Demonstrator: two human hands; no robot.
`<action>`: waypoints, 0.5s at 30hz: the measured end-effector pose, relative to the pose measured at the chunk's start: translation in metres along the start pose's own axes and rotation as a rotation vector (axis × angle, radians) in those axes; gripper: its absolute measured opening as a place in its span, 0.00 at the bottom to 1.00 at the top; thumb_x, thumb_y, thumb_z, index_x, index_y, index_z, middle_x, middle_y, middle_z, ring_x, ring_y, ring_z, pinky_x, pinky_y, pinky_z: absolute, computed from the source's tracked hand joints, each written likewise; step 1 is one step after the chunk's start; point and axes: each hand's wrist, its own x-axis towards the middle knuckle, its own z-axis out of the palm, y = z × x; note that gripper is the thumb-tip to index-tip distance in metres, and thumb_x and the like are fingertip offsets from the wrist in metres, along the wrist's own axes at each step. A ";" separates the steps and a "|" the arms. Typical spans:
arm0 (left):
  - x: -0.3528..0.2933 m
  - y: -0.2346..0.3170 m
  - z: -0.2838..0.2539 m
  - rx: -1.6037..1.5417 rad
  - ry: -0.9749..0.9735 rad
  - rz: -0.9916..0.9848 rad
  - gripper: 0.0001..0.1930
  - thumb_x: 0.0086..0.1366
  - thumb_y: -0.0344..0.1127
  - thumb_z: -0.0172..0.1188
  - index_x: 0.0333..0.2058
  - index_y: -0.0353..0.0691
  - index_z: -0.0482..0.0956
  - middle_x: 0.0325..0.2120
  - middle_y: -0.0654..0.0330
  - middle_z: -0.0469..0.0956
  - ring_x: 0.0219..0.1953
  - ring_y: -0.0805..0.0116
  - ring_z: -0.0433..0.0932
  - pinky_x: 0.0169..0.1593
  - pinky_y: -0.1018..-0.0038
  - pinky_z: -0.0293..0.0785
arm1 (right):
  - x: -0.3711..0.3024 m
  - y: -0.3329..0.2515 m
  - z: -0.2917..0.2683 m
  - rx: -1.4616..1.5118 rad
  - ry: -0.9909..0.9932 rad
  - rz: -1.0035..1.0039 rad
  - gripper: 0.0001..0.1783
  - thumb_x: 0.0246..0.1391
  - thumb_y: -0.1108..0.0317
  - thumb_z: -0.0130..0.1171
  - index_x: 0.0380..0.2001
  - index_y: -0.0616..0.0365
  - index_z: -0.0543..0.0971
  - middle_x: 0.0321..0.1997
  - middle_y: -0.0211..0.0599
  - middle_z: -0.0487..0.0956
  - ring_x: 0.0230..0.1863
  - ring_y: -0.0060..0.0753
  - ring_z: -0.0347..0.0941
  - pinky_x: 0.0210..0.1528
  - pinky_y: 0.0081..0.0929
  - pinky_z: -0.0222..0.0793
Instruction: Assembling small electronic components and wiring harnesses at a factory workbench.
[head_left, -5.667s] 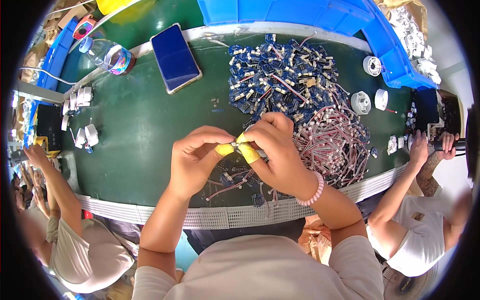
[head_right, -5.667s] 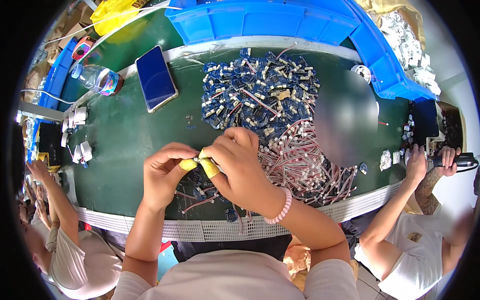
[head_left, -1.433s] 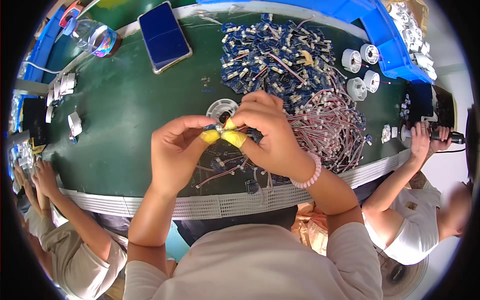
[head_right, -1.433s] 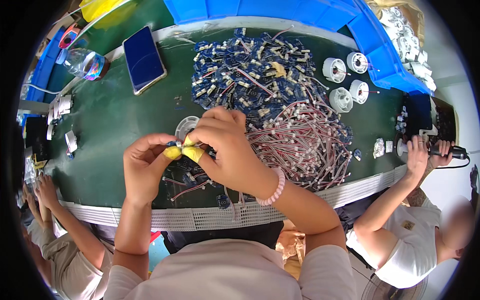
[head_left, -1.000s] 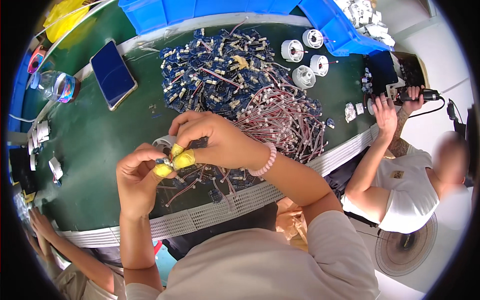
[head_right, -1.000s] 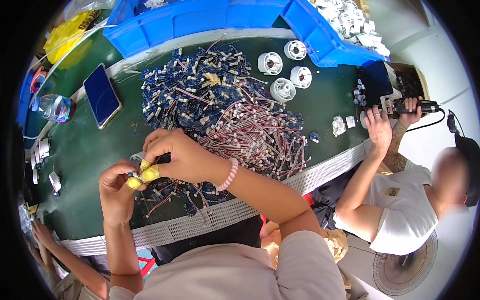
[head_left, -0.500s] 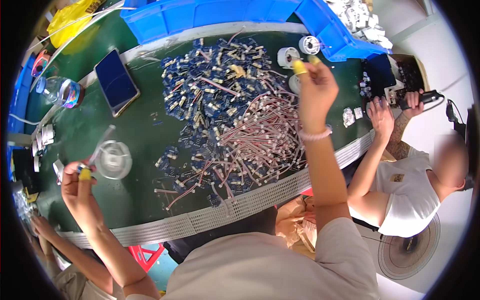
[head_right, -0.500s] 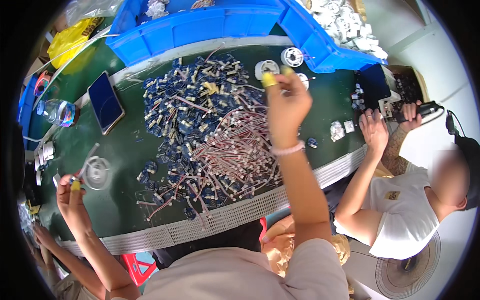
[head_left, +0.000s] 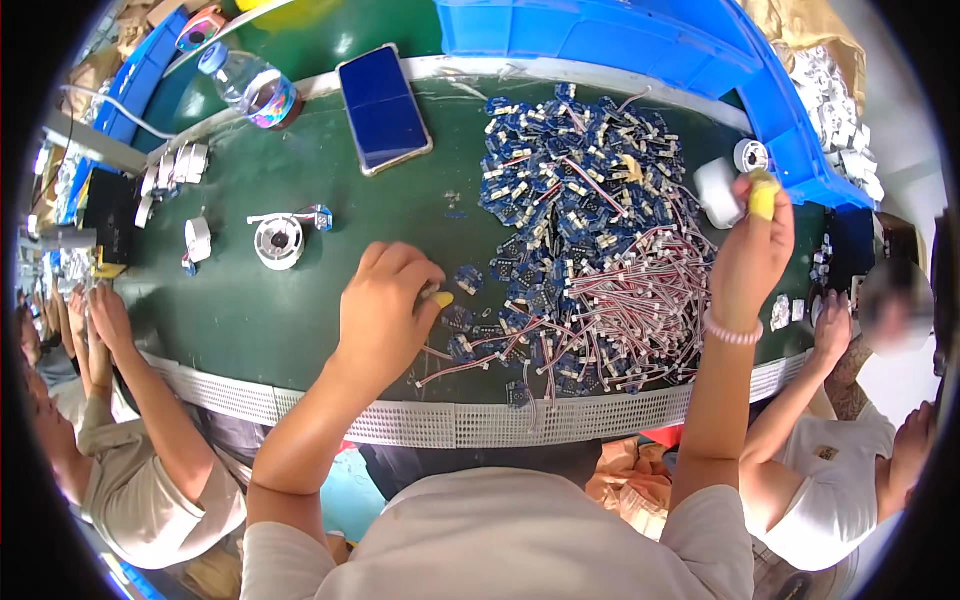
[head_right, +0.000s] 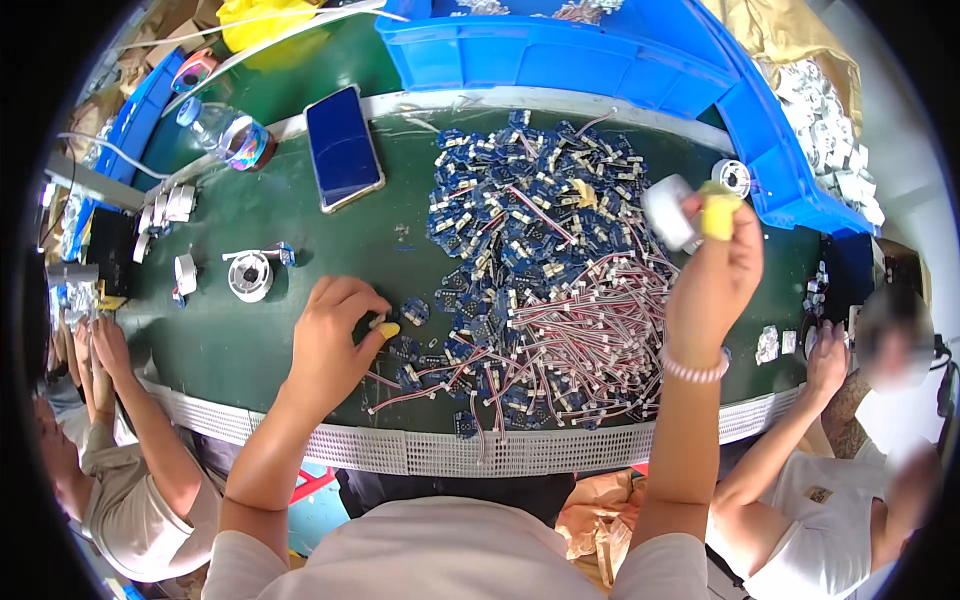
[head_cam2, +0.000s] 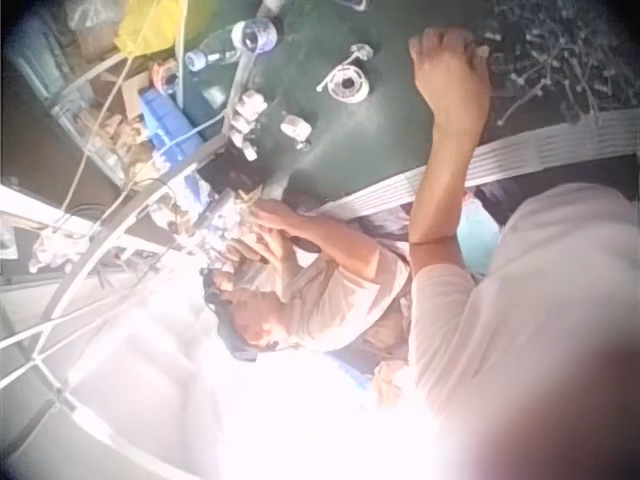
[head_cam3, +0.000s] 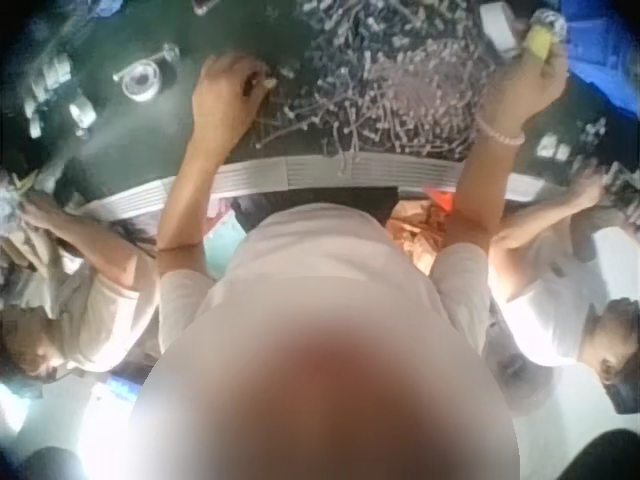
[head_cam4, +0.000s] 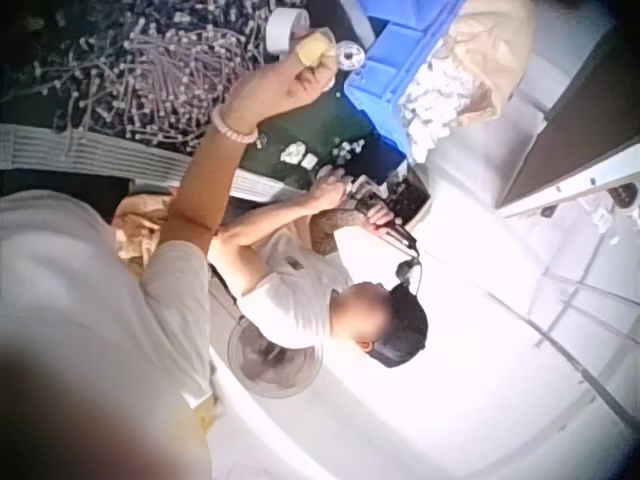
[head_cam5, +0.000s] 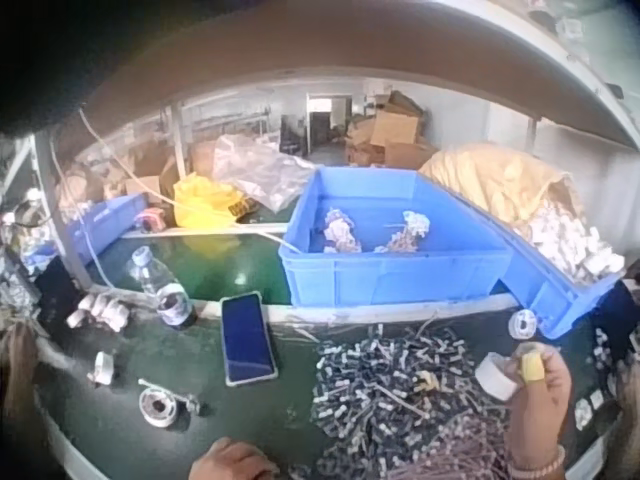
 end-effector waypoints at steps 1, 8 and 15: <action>0.001 0.000 -0.001 -0.006 -0.029 -0.005 0.16 0.45 0.20 0.62 0.37 0.37 0.79 0.33 0.54 0.74 0.39 0.59 0.74 0.41 0.70 0.73 | -0.013 -0.012 0.013 0.053 -0.052 0.057 0.08 0.57 0.74 0.50 0.38 0.65 0.75 0.34 0.36 0.78 0.35 0.22 0.73 0.40 0.21 0.70; 0.009 0.031 0.016 -0.621 0.152 0.036 0.18 0.50 0.14 0.57 0.40 0.35 0.79 0.33 0.55 0.73 0.32 0.67 0.77 0.33 0.77 0.75 | -0.089 -0.010 0.083 -0.129 -0.573 0.136 0.11 0.38 0.77 0.64 0.31 0.61 0.81 0.29 0.33 0.78 0.37 0.32 0.66 0.41 0.27 0.63; 0.004 0.016 0.025 -1.143 0.153 -0.225 0.15 0.55 0.14 0.53 0.42 0.31 0.76 0.38 0.56 0.75 0.39 0.71 0.76 0.45 0.79 0.72 | -0.095 -0.008 0.090 -0.314 -0.613 0.043 0.11 0.35 0.76 0.65 0.28 0.58 0.80 0.29 0.31 0.79 0.37 0.36 0.65 0.43 0.30 0.60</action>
